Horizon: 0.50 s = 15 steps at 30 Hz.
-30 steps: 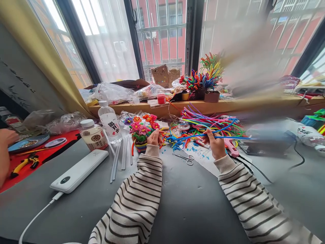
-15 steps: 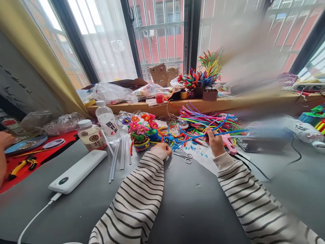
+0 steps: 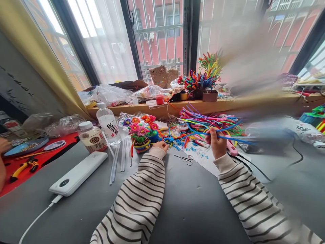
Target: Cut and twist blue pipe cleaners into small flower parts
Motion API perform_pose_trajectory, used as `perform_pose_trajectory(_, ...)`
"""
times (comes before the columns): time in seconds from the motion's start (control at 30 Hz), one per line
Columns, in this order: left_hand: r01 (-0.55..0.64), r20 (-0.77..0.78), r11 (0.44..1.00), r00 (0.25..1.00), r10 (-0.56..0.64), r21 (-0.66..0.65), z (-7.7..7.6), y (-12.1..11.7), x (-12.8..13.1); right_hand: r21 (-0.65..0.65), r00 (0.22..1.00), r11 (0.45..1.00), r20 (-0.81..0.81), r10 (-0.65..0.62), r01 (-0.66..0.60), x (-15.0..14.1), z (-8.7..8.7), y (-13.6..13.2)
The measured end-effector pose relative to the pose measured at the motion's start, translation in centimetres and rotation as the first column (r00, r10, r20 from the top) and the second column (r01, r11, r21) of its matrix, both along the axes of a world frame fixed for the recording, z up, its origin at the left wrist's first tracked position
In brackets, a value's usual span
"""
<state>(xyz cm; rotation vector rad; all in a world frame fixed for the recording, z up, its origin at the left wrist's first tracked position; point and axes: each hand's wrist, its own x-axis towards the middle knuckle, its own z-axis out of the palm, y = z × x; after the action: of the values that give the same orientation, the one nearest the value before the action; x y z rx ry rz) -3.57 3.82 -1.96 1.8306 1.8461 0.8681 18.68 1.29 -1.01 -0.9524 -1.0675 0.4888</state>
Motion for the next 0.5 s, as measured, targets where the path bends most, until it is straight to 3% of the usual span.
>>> perform_pose_trajectory(0.1,0.195,0.328,0.977,0.931,-0.158,-0.083,0.0,0.0,0.4,-0.013,0.961,0.998,-0.271,0.051,-0.056,0.1,0.4,-0.1)
perform_pose_trajectory(0.17,0.308,0.487,0.945,0.846,-0.218,-0.111,0.1,-0.2,0.8,-0.041,0.911,0.982,-0.384,0.154,-0.183,-0.3,0.4,-0.4)
perform_pose_trajectory(0.3,0.488,0.678,0.869,0.666,-0.311,-0.079,1.0,-0.9,1.6,-0.096,0.813,0.856,-0.383,0.438,-0.507,-1.9,0.0,-1.2)
perform_pose_trajectory(0.4,0.509,0.748,0.86,0.582,-0.319,-0.029,1.6,-1.4,1.8,-0.175,0.75,0.742,-0.326,0.576,-0.647,-2.8,-0.5,-1.5)
perform_pose_trajectory(0.5,0.459,0.747,0.888,0.583,-0.318,0.02,1.6,-1.6,1.7,-0.206,0.732,0.712,-0.335,0.593,-0.671,-2.8,-0.9,-1.2)
